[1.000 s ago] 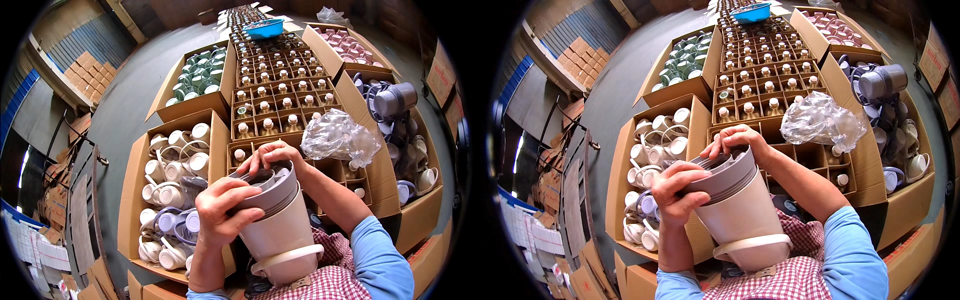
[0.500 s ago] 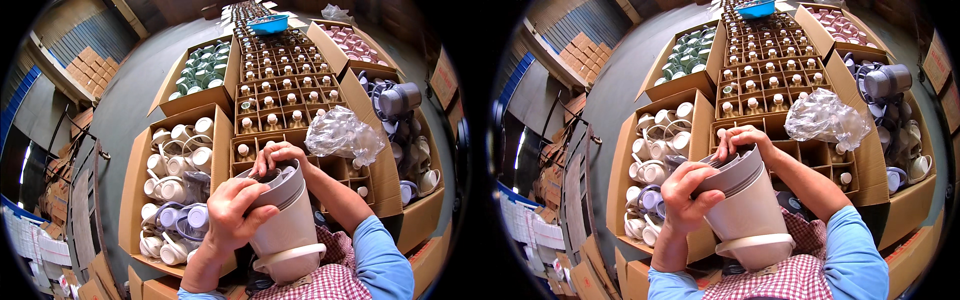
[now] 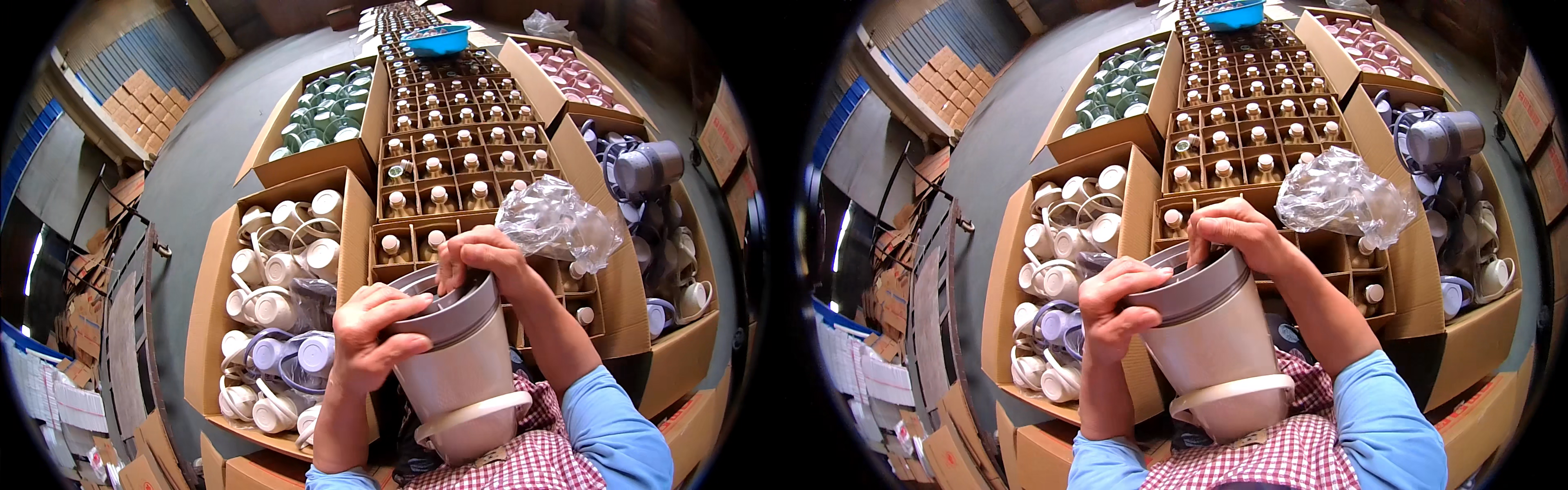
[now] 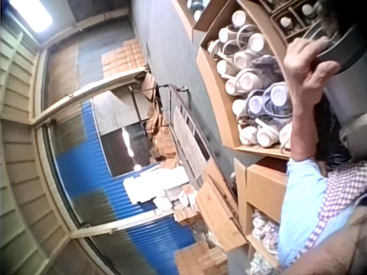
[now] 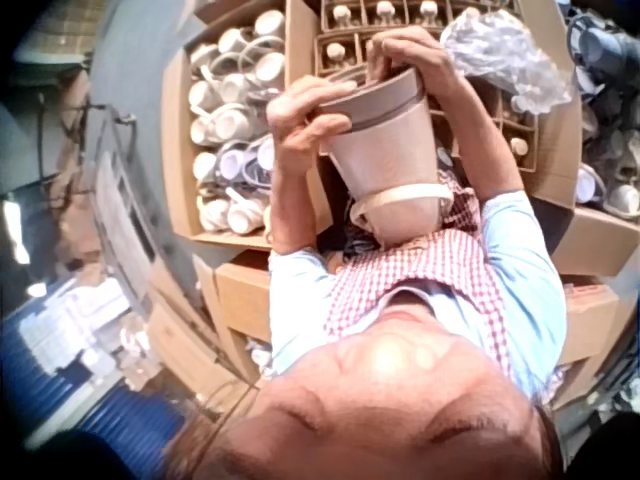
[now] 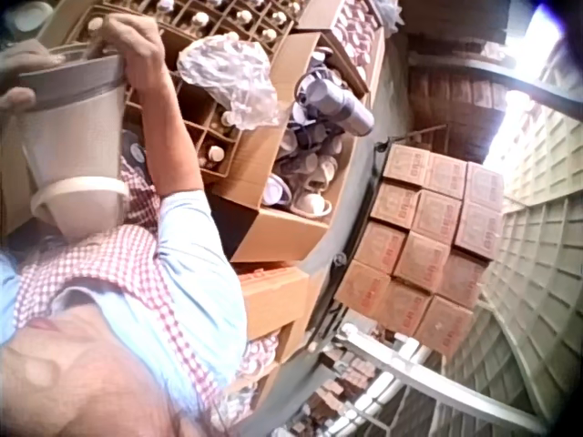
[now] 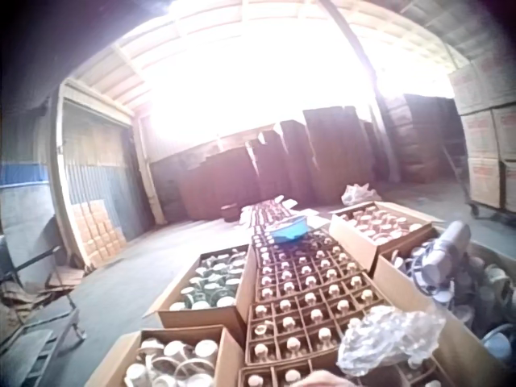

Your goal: The person places a glass liner into a thermos body, inserts a plastic spacer and ring, and then screws on a base cap by hand.

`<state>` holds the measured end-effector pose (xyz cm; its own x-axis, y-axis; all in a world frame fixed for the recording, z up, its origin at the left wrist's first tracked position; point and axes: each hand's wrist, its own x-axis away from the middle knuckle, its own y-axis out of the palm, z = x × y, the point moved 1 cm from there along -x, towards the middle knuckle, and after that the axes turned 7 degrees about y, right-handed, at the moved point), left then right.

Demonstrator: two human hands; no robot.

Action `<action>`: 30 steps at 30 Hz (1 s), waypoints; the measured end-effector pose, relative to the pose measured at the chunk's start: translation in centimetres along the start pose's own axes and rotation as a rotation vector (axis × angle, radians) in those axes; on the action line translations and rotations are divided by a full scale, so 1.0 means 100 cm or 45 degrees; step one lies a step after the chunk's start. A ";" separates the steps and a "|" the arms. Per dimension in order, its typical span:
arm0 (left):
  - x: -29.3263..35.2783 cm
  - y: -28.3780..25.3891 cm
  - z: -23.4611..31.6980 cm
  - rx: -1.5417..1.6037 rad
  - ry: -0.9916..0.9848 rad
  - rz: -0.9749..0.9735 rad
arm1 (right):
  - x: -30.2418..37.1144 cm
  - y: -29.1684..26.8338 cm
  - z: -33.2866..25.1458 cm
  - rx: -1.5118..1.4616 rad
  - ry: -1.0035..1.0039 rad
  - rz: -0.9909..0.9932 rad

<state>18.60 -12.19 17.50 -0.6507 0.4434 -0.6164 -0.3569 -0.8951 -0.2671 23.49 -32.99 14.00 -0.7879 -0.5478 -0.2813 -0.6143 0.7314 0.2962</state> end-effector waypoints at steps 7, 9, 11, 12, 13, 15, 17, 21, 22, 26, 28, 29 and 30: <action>-0.023 0.028 0.036 -0.891 -0.101 -0.160 | -0.016 -0.023 0.043 -0.399 -0.046 -0.223; -0.016 0.004 0.029 -0.537 -0.162 -0.155 | -0.017 -0.021 0.023 -0.196 0.019 -0.301; -0.009 -0.019 0.013 -0.125 -0.120 -0.192 | -0.015 -0.010 -0.006 -0.033 0.030 -0.248; -0.010 -0.018 0.000 -0.174 0.030 -0.126 | -0.011 -0.005 -0.014 0.059 0.055 -0.170; -0.004 -0.015 -0.009 -0.116 -0.004 -0.114 | -0.011 -0.001 -0.015 0.204 0.174 -0.156; -0.007 -0.008 -0.010 -0.065 -0.010 -0.114 | -0.008 -0.001 -0.001 0.146 0.171 -0.095; -0.013 -0.001 -0.004 -0.116 -0.009 -0.099 | -0.008 -0.008 0.004 0.104 0.167 -0.037; -0.030 0.024 0.020 -0.734 -0.015 -0.228 | -0.018 -0.020 0.045 -0.380 -0.026 -0.163; -0.034 0.033 0.026 -0.722 -0.005 -0.238 | -0.020 -0.024 0.060 -0.556 -0.053 -0.213; -0.030 0.035 0.030 -0.896 -0.134 -0.197 | -0.019 -0.015 0.055 -0.476 0.009 -0.165; -0.027 0.030 0.024 -0.785 -0.085 -0.150 | -0.012 -0.013 0.040 -0.417 0.037 -0.171; -0.019 0.017 0.016 -0.617 0.031 -0.171 | -0.007 -0.005 0.022 -0.208 0.118 -0.059; -0.009 0.004 0.000 -0.284 0.064 -0.091 | 0.001 0.003 0.004 0.004 0.193 0.062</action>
<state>19.01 -12.92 17.94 -0.5929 0.5082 -0.6247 -0.2402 -0.8520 -0.4651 23.29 -32.69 13.72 -0.8143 -0.5668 -0.1254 -0.5754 0.7596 0.3032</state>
